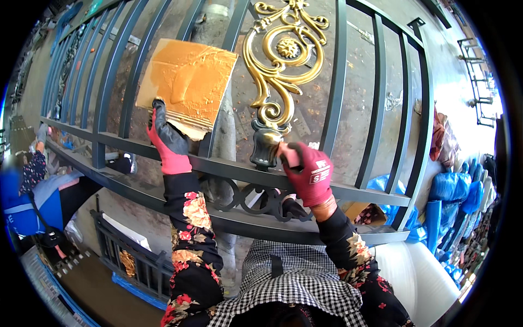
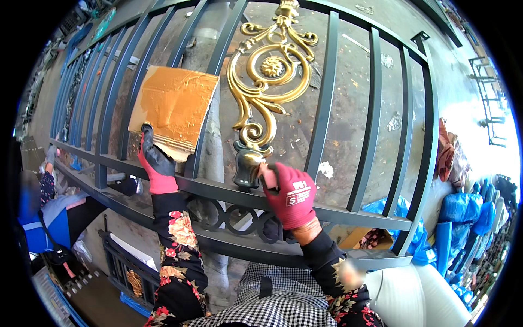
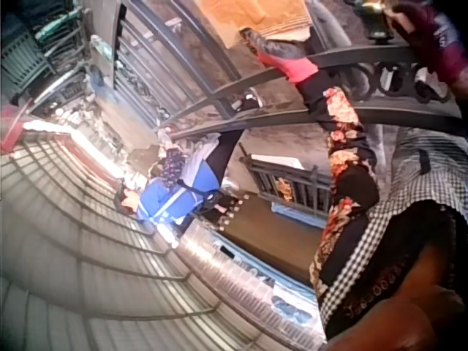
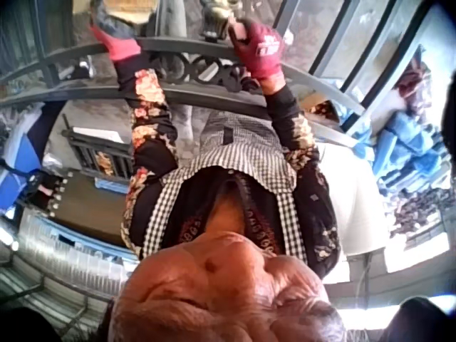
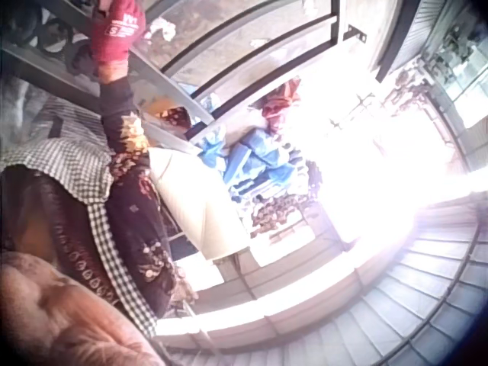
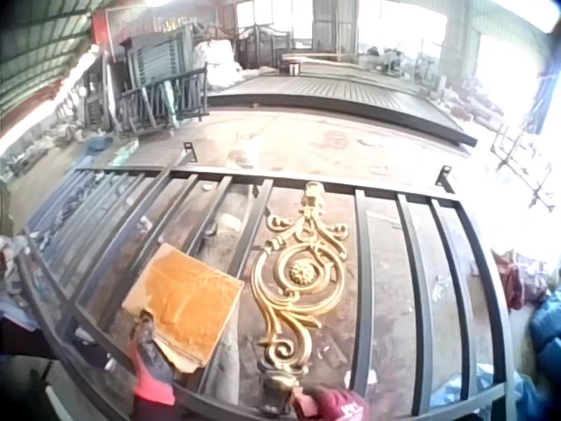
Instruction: The person applies gold leaf to an ornate metal gate using a brush and a gold leaf pad. They carefully press and smooth the leaf onto the decorative scrollwork and bars of the gate.
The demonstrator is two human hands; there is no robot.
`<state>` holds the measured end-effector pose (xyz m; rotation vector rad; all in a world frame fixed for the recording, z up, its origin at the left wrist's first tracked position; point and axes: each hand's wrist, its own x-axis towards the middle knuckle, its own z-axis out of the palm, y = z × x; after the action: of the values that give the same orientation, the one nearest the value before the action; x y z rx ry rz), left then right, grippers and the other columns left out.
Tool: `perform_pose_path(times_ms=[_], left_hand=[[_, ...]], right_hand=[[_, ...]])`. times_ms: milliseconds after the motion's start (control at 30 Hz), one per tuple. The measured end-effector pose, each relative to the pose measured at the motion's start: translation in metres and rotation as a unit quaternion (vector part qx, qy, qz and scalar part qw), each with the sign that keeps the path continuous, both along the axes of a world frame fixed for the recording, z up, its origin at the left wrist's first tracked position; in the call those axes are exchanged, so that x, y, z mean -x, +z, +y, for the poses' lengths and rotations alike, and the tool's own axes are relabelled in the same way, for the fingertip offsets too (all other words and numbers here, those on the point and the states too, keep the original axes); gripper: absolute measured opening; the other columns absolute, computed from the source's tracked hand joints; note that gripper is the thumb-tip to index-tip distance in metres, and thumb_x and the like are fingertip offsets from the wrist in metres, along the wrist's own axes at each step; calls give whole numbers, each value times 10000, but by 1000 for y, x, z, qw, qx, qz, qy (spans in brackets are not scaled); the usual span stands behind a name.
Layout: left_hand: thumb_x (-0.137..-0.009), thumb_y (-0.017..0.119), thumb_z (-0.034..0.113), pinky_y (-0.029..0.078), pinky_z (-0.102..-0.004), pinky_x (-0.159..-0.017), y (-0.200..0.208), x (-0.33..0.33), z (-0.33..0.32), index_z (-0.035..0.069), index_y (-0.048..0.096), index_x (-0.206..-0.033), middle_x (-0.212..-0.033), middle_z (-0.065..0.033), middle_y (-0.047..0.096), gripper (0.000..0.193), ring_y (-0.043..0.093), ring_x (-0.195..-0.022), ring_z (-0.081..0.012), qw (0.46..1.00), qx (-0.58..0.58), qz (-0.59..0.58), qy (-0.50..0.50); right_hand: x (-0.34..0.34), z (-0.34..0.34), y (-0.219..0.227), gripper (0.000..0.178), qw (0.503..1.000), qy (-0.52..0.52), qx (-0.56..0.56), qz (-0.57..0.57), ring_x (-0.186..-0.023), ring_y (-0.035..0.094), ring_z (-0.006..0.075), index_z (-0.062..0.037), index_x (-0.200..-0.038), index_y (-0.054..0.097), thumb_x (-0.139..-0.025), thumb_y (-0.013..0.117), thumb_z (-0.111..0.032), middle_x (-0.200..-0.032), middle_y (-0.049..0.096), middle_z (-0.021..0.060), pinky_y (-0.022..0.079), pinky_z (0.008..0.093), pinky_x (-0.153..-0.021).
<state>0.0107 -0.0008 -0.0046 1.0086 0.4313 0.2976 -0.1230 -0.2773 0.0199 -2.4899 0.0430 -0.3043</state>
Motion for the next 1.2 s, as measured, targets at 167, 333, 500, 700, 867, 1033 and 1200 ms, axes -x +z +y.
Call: perform_pose_path(times_ms=[167, 333, 500, 700, 867, 1033, 1200], left_hand=[[-951, 542, 300, 470, -372, -936, 3, 3, -3, -28, 566, -1218, -1200, -109, 596, 424, 587, -1077, -225, 997, -77, 4, -26], [-995, 454, 297, 449, -356, -955, 10, 8, -10, -33, 586, -1188, -1201, -115, 599, 404, 571, -1088, -193, 984, -164, 52, -41], [-926, 576, 307, 499, -388, -894, 22, 1, -22, -14, 526, -1262, -1240, -124, 576, 467, 596, -1072, -248, 991, -81, 100, -40], [-954, 527, 276, 458, -352, -930, 4, 4, -17, -23, 592, -1179, -1190, -113, 606, 380, 582, -1061, -207, 984, -115, 136, 7], [-943, 566, 260, 466, -363, -928, 8, 15, -20, -28, 568, -1210, -1215, -117, 594, 393, 583, -1068, -220, 986, -96, 137, 3], [-940, 584, 245, 471, -366, -926, 14, 20, -23, -15, 522, -1260, -1238, -106, 580, 418, 580, -1081, -222, 986, -66, 151, -5], [-925, 613, 203, 474, -320, -846, 30, 23, -42, -24, 593, -1132, -1086, -79, 624, 308, 590, -959, -169, 987, -56, 153, -6]], right_hand=[[-56, -7, -3, 223, 997, -63, -18, -30, -692, 626, 289, -117, -873, 585, -795, 720, -277, -744, 634, 76, 465, 390, -604], [-82, 1, -37, 220, 995, 16, 77, 60, -714, 615, 267, -148, -930, 590, -806, 692, -298, -757, 614, 55, 467, 395, -619], [-168, -21, -65, 214, 994, 79, 69, 0, -776, 623, 279, -154, -947, 581, -836, 649, -324, -822, 626, 73, 462, 413, -657], [-234, -38, -89, 222, 976, 106, 155, 113, -818, 644, 299, -161, -992, 575, -876, 599, -348, -846, 646, 86, 472, 408, -689], [-245, -43, -100, 275, 972, 72, 46, 218, -874, 644, 323, -129, -953, 587, -822, 652, -362, -889, 668, 118, 496, 430, -736], [-246, -55, -93, 277, 979, 56, -105, 163, -895, 639, 330, -120, -991, 604, -800, 675, -308, -930, 667, 127, 497, 433, -747], [-241, -57, -90, 298, 982, 163, 25, 92, -911, 624, 306, -165, -1053, 621, -790, 688, -289, -929, 650, 96, 479, 411, -778]])
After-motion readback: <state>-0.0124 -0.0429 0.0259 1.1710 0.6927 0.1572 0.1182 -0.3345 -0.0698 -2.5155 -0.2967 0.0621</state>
